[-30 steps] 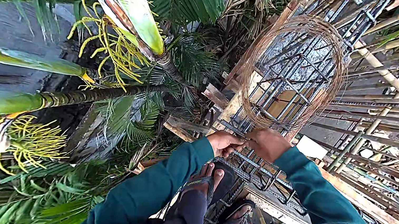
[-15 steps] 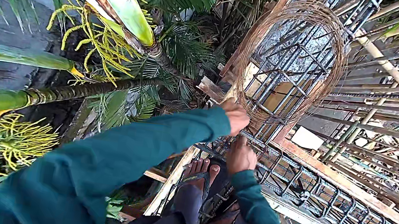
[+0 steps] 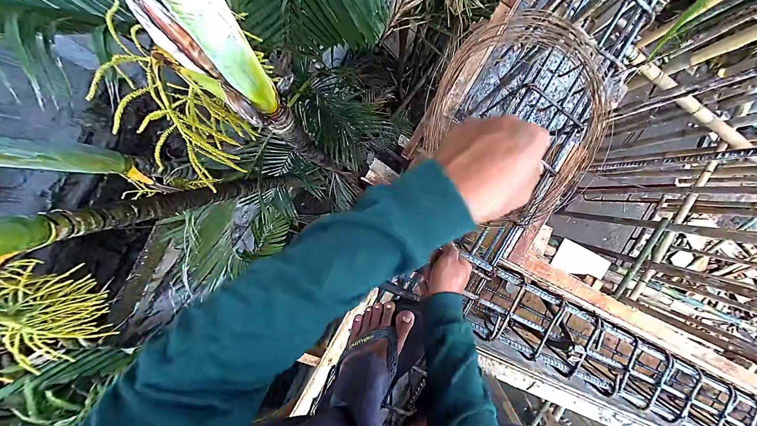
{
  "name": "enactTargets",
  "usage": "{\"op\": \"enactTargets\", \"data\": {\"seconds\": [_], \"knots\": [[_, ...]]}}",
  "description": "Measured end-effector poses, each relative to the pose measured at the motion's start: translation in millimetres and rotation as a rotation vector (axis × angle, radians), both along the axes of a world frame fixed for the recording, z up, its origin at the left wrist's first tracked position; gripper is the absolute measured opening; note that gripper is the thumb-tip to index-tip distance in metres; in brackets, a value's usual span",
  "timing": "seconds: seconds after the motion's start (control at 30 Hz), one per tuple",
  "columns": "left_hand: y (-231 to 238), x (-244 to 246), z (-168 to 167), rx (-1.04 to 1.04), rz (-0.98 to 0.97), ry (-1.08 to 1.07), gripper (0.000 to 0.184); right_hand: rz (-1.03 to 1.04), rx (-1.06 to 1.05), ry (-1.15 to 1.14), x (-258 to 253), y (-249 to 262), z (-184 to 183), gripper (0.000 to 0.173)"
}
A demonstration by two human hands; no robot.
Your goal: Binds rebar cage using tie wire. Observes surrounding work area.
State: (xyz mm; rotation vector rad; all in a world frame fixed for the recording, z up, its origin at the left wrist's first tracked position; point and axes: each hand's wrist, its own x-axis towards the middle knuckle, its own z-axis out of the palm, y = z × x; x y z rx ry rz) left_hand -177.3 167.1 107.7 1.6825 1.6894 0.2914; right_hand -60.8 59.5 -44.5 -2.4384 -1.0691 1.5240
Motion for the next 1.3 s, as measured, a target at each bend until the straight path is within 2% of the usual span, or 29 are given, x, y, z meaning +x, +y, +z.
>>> {"op": "enactTargets", "data": {"seconds": [0.03,0.07,0.13,0.2,0.27,0.33,0.43,0.5,0.63,0.77,1.0,1.07,1.17,1.3], "knots": [[-9.3,-9.4,6.8,0.066,0.066,-0.022,0.025,-0.129,-0.04,0.093,-1.1,0.4,-0.1,0.057],[-19.4,-17.0,11.7,0.11,0.121,-0.05,0.026,-0.138,-0.095,0.168,4.7,2.5,4.6,0.06],[-39.6,-26.2,10.6,0.158,0.202,-0.116,0.026,0.033,-0.141,0.265,36.1,7.3,18.7,0.062],[-57.5,-31.2,-1.0,0.156,0.255,-0.15,0.026,0.227,-0.06,0.29,84.5,8.0,33.9,0.052],[-76.3,-31.0,-15.4,0.107,0.266,-0.187,0.026,0.305,0.049,0.174,145.9,-0.6,51.5,0.043],[-91.5,-26.8,-29.9,0.064,0.246,-0.219,0.025,0.249,0.071,-0.032,208.8,-13.6,70.1,0.036],[-106.8,-14.8,-45.7,-0.031,0.22,-0.238,0.024,0.114,-0.016,-0.267,291.5,-34.7,78.0,0.034],[-109.3,-3.1,-51.8,-0.066,0.197,-0.243,0.02,0.047,-0.094,-0.307,321.4,-41.8,71.3,0.042],[-110.4,13.2,-60.0,-0.111,0.11,-0.253,0.018,0.075,-0.082,-0.292,314.4,-33.7,44.3,0.052],[-113.5,18.2,-65.8,-0.095,0.107,-0.27,0.017,-0.038,0.018,-0.369,305.1,-26.3,5.9,0.051],[-125.7,13.6,-75.3,-0.122,0.153,-0.304,0.017,-0.016,0.206,-0.593,280.3,-27.1,0.2,0.042],[-128.8,13.0,-77.1,-0.148,0.17,-0.311,0.017,-0.025,0.32,-0.603,278.7,-30.0,3.9,0.04],[-133.1,17.2,-80.7,-0.189,0.154,-0.344,0.018,0.016,0.458,-0.605,275.0,-35.1,28.2,0.039],[-128.7,41.6,-77.0,-0.27,0.014,-0.428,0.028,0.149,0.696,-0.665,268.7,-48.6,72.1,0.039]]}}
